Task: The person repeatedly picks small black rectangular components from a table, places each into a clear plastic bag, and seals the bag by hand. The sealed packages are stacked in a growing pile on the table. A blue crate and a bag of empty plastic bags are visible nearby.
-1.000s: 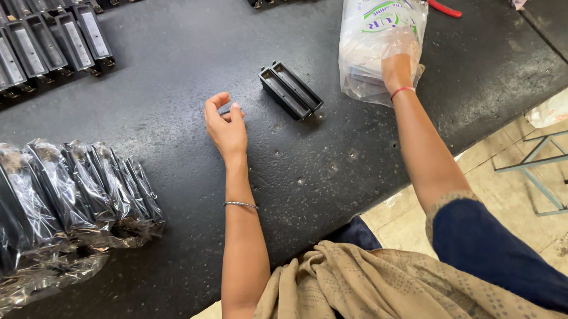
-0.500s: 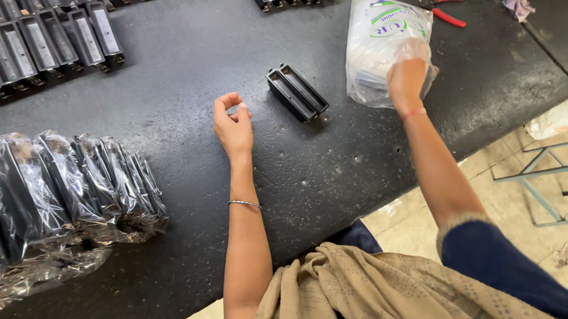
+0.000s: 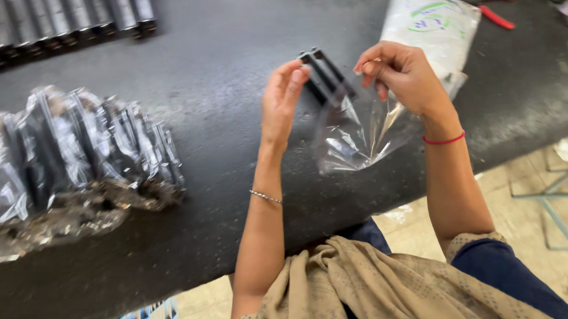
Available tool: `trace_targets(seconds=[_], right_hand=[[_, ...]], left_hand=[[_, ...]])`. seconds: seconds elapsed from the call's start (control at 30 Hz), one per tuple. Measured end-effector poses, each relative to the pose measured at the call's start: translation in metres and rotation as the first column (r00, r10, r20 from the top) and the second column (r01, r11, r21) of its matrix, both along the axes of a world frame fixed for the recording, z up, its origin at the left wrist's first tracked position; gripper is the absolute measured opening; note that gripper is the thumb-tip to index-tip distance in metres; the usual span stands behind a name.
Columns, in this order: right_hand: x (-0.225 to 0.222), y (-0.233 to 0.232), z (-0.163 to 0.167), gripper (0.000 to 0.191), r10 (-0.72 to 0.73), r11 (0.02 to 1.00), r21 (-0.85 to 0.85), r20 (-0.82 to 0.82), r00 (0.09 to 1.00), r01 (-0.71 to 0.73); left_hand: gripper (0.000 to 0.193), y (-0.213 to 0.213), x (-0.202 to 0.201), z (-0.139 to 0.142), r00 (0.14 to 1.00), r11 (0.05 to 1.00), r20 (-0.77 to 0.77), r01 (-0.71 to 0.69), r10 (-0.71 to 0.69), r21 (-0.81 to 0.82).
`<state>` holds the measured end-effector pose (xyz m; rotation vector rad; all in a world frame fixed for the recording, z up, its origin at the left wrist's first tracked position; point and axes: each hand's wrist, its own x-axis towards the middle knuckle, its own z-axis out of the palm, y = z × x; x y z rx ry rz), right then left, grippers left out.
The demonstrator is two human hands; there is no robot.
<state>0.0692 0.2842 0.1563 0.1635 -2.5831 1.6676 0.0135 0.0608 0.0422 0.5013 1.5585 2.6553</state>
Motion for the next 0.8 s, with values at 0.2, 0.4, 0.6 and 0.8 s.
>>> trace_targets(seconds=[0.2,0.4,0.6,0.8], right_hand=[[-0.037,-0.065,-0.013,0.012,0.173,0.984,-0.038,0.017,0.985,-0.172],[-0.056,-0.076,-0.036,0.018,0.132,0.97,-0.206,0.018,0.991,-0.126],[-0.059,-0.082,-0.062,0.01,0.044,0.971,-0.234,-0.013,0.999,-0.046],[-0.05,-0.098,-0.073,0.01,0.089,0.985,-0.142,-0.061,0.994,-0.097]], left_hand=[[0.034,-0.033,-0.004,0.005,0.98,0.979,0.072,0.189,-0.183,-0.081],[0.012,-0.067,-0.013,0.006,0.976,0.928,0.055,-0.184,0.213,-0.325],[0.025,-0.072,-0.012,0.016,0.962,0.897,0.06,-0.223,0.265,-0.381],[0.018,-0.058,-0.011,0.016,0.952,0.891,0.082,-0.243,0.295,-0.384]])
